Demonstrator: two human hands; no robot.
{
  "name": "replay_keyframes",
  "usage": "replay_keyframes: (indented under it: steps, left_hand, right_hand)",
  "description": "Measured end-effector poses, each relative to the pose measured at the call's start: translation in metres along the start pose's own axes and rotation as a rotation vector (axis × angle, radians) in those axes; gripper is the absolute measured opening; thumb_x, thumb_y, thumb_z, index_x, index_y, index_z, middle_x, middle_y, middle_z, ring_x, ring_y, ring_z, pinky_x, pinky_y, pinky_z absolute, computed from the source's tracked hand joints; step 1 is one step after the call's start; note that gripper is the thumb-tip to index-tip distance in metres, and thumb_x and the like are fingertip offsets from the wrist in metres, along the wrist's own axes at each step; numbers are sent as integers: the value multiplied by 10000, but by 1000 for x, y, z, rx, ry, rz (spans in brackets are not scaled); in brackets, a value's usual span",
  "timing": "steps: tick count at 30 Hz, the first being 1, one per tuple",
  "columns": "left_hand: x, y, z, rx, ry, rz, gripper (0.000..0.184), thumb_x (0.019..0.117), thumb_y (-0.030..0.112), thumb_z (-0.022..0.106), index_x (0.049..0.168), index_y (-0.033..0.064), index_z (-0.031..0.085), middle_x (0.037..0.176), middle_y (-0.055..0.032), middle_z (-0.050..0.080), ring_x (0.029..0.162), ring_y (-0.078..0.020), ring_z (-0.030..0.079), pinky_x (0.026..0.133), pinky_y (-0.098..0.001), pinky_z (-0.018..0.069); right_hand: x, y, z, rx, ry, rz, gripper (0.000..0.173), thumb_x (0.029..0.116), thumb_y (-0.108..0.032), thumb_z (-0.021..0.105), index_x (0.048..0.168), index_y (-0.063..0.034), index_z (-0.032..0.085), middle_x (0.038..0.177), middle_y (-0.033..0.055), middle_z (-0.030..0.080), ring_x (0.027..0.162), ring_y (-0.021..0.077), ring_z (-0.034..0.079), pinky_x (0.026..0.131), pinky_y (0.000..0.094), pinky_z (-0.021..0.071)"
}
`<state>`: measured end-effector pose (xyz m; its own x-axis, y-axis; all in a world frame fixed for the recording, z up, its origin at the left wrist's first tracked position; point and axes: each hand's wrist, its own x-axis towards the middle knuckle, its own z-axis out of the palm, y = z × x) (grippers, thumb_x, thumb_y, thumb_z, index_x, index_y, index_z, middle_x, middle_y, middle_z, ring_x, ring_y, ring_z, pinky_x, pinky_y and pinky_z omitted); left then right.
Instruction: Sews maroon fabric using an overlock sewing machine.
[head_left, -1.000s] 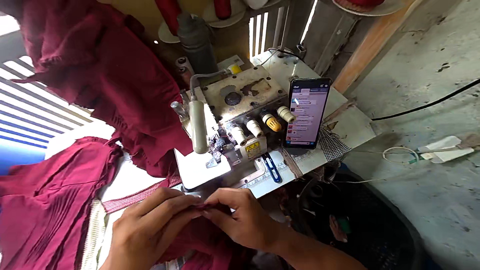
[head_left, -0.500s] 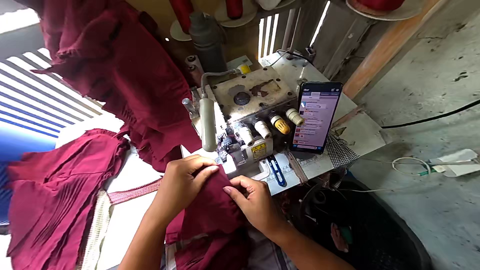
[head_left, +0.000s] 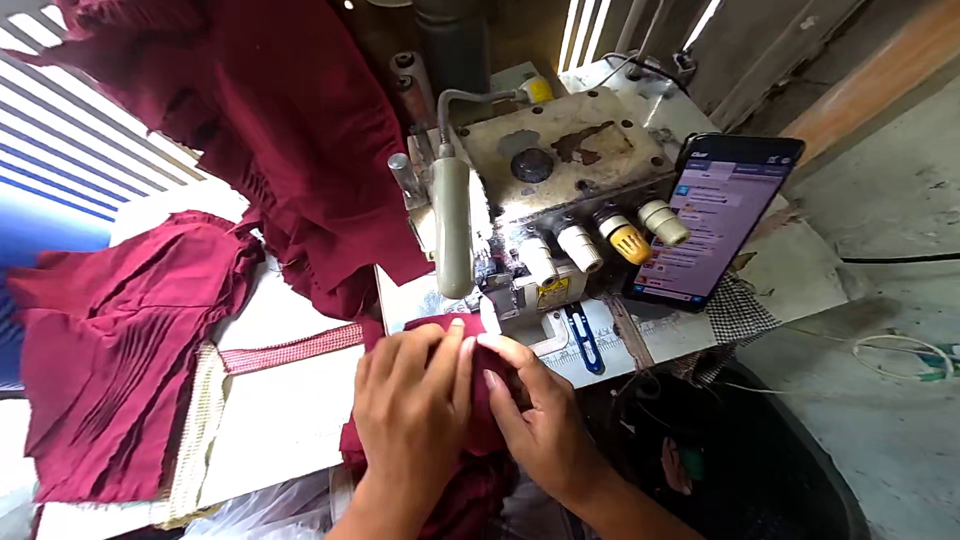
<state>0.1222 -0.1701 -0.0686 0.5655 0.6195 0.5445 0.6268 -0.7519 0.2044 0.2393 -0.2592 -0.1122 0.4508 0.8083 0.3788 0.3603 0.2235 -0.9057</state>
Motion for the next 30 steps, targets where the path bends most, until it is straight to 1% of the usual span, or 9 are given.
replay_keyframes:
  steps: [3, 5, 6, 8, 9, 11, 12, 18, 30]
  left_hand:
    - [-16, 7, 5, 20, -55, -6, 404, 1033, 396, 521, 1259, 145, 744, 1242, -97, 708, 1155, -273, 632, 990, -449, 455]
    - [-18, 8, 11, 14, -56, -20, 436, 1040, 408, 501, 1303, 140, 722, 1300, -93, 692, 1208, -272, 625, 1078, -479, 429]
    - [-16, 8, 13, 8, -52, -32, 430, 1040, 399, 501, 1304, 141, 723, 1304, -89, 692, 1215, -271, 627, 1094, -488, 424]
    - [-14, 8, 16, -3, -41, -56, 416, 1042, 379, 494, 1290, 142, 731, 1305, -85, 693, 1219, -270, 625, 1104, -497, 415]
    - [-12, 8, 18, -8, -34, -65, 412, 1045, 372, 487, 1284, 146, 735, 1308, -81, 692, 1226, -270, 620, 1111, -499, 409]
    - [-11, 8, 20, -24, -31, -74, 404, 1045, 355, 482, 1273, 147, 742, 1312, -79, 690, 1239, -272, 612, 1119, -503, 401]
    - [-10, 8, 20, -32, -32, -75, 399, 1043, 348, 485, 1263, 143, 747, 1308, -80, 692, 1240, -275, 611, 1119, -505, 399]
    - [-6, 7, 21, -45, -42, -88, 398, 1038, 330, 482, 1266, 141, 748, 1341, -68, 678, 1268, -277, 596, 1131, -515, 389]
    - [4, -5, 22, -61, -101, -24, 434, 1050, 339, 437, 1312, 129, 712, 1411, -61, 628, 1322, -271, 555, 1151, -515, 372]
  right_hand:
    - [4, 0, -6, -120, -112, -10, 446, 991, -42, 477, 1415, 58, 574, 1332, 162, 676, 1198, 132, 667, 1032, 251, 537]
    - [8, 1, -7, -86, -103, 6, 475, 986, -32, 483, 1437, 115, 514, 1397, 203, 629, 1260, 144, 642, 1072, 255, 517]
    - [9, 1, -6, -71, -85, 21, 487, 985, -35, 497, 1444, 126, 496, 1405, 203, 623, 1239, 129, 651, 1046, 244, 530]
    - [9, 1, -8, -64, -43, 8, 434, 989, -34, 528, 1395, 118, 556, 1343, 191, 666, 1179, 130, 683, 998, 246, 568]
    - [9, 1, -8, -80, -19, -18, 377, 990, -33, 540, 1335, 95, 622, 1248, 166, 711, 1103, 118, 703, 950, 237, 585]
    - [7, 1, -9, -120, 11, -50, 317, 980, -28, 548, 1245, 46, 705, 1096, 110, 743, 966, 75, 692, 862, 197, 579]
    - [7, 0, -8, -138, 19, -50, 314, 978, -31, 548, 1233, 38, 715, 1067, 98, 743, 938, 59, 684, 843, 179, 571]
    - [11, -5, -3, -164, 44, -27, 321, 971, -43, 559, 1238, 57, 707, 1069, 110, 743, 936, 58, 682, 838, 170, 565]
    - [14, -4, 0, -226, 73, -14, 327, 971, -45, 556, 1246, 15, 723, 1004, 80, 738, 873, 55, 673, 794, 170, 562]
